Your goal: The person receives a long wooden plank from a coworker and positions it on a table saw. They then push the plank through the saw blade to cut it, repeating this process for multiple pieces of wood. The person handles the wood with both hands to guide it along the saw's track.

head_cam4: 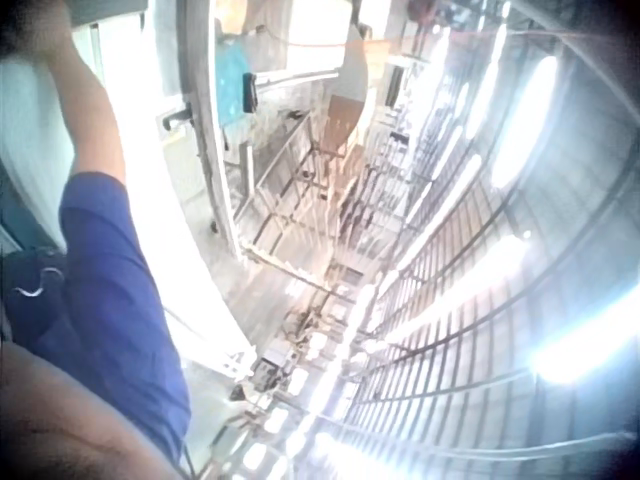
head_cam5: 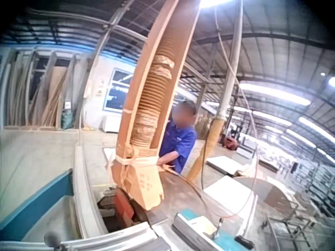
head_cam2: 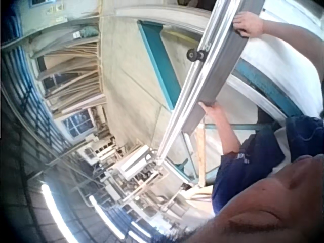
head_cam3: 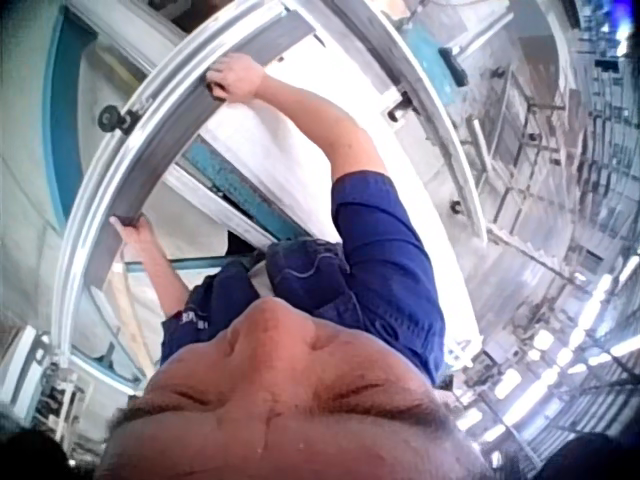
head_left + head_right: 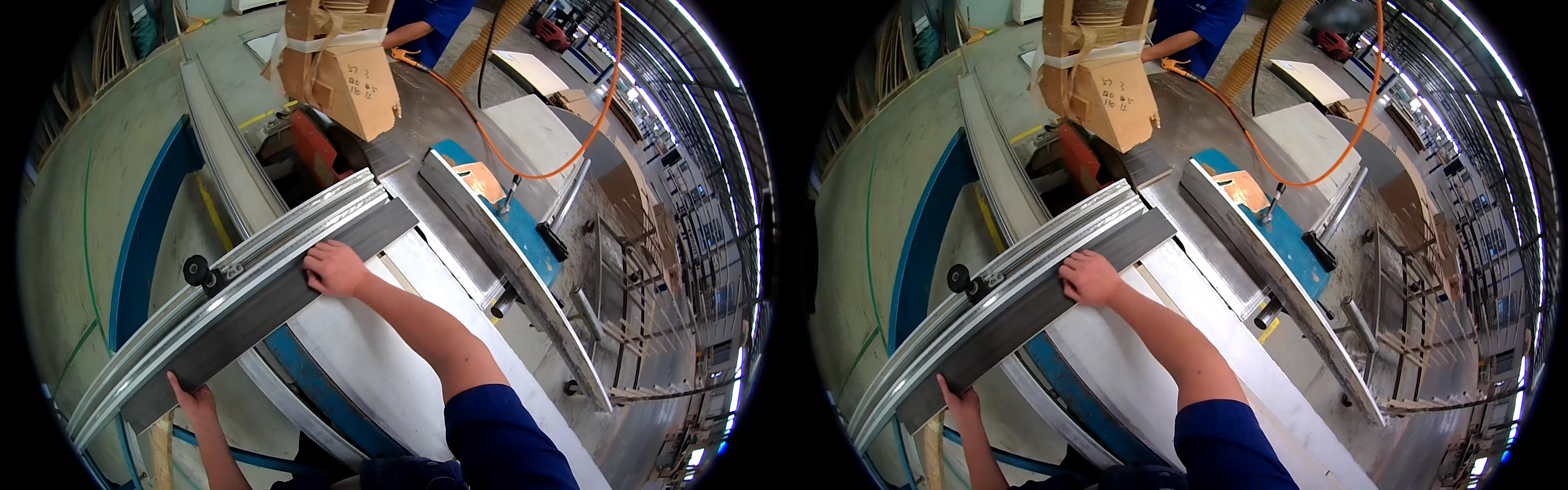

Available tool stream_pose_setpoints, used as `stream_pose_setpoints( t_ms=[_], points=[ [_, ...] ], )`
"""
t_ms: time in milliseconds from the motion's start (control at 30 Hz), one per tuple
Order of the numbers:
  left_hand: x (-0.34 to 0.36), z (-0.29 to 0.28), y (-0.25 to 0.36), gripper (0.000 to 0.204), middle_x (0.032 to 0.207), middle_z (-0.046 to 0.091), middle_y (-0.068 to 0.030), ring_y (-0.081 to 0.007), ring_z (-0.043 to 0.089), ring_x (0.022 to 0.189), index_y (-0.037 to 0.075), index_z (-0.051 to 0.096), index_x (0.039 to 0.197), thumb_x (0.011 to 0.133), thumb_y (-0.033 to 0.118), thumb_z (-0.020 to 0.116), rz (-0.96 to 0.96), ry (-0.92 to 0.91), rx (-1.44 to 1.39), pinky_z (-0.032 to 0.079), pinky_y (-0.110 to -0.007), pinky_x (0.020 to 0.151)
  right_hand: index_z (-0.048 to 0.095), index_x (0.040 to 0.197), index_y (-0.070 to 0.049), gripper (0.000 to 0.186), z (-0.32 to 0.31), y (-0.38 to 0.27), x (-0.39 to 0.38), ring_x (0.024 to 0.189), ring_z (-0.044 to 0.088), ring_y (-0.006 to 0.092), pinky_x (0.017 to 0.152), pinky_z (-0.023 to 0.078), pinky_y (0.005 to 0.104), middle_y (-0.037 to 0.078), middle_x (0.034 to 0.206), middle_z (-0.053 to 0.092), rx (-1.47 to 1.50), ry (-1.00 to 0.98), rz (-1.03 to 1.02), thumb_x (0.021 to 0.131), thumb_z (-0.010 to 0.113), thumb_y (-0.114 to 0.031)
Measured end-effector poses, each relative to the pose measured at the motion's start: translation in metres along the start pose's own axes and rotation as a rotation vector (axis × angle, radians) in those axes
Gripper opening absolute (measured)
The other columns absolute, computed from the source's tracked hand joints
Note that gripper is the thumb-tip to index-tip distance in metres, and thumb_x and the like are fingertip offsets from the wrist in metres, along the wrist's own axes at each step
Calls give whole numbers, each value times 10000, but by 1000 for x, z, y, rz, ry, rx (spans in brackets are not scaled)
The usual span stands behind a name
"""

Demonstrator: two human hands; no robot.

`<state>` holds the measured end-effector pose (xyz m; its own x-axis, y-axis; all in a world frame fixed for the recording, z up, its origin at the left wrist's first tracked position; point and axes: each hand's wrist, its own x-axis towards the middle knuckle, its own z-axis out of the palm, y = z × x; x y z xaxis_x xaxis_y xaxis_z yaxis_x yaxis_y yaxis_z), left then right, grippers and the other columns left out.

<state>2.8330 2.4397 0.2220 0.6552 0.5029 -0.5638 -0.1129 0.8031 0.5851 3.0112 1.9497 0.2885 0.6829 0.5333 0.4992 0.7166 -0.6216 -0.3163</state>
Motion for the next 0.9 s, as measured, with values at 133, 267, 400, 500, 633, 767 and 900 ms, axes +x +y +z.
stream_pose_setpoints(
  t_ms=[133, 267, 400, 500, 633, 767, 900],
  points=[
    [-16, 26, -32, 595, 1433, 683, -96, -251, 668, 1264, 60, 605, 1463, 1008, 380, 816, -77, -2, 12, 562, -385, 1081, 613, 862, -86, 139, 11, -20, 6, 889, 642, 295, 828, 529, 420, 88, 864, 616, 17, 51, 2, 853, 715, -179],
    [-34, 48, -52, 499, 1335, 743, -51, -216, 707, 1188, 75, 691, 1356, 994, 389, 829, -204, 7, -22, 565, -353, 1062, 608, 864, -82, 145, 6, -21, 8, 909, 648, 292, 843, 529, 417, 89, 885, 629, -8, 37, 17, 858, 718, -178],
    [-52, 68, -65, 452, 1304, 762, -53, -218, 722, 1170, 74, 721, 1303, 995, 387, 827, -259, -13, 10, 567, -352, 1075, 604, 869, -83, 155, 1, -5, -2, 914, 648, 293, 839, 523, 417, 90, 888, 628, -41, 32, 19, 859, 722, -183],
    [-52, 69, -72, 446, 1322, 758, -61, -232, 712, 1206, 71, 730, 1277, 991, 399, 826, -292, -59, 31, 560, -377, 1117, 597, 872, -83, 167, -1, 2, -4, 905, 643, 296, 831, 519, 419, 96, 881, 619, -54, 24, 13, 851, 728, -185],
    [-56, 75, -78, 543, 1306, 736, -12, -190, 650, 1193, 90, 722, 1306, 957, 486, 846, -312, 26, 100, 498, -352, 1120, 597, 876, -86, 162, 1, 7, -8, 887, 639, 296, 810, 519, 415, 93, 877, 616, -76, 43, 6, 840, 730, -170],
    [-45, 65, -78, 603, 1294, 713, 8, -176, 607, 1158, 98, 717, 1327, 939, 542, 847, -302, 97, 183, 470, -343, 1113, 608, 888, -91, 147, -1, 9, -6, 864, 635, 293, 781, 518, 412, 85, 871, 612, -70, 67, -9, 831, 730, -150],
    [-49, 68, -84, 639, 1352, 699, -12, -200, 616, 1183, 81, 712, 1333, 945, 576, 827, -278, 39, 198, 466, -368, 1131, 613, 892, -88, 144, -3, 9, -7, 871, 640, 292, 785, 520, 412, 87, 877, 619, -65, 67, -6, 831, 727, -151]
  ],
)
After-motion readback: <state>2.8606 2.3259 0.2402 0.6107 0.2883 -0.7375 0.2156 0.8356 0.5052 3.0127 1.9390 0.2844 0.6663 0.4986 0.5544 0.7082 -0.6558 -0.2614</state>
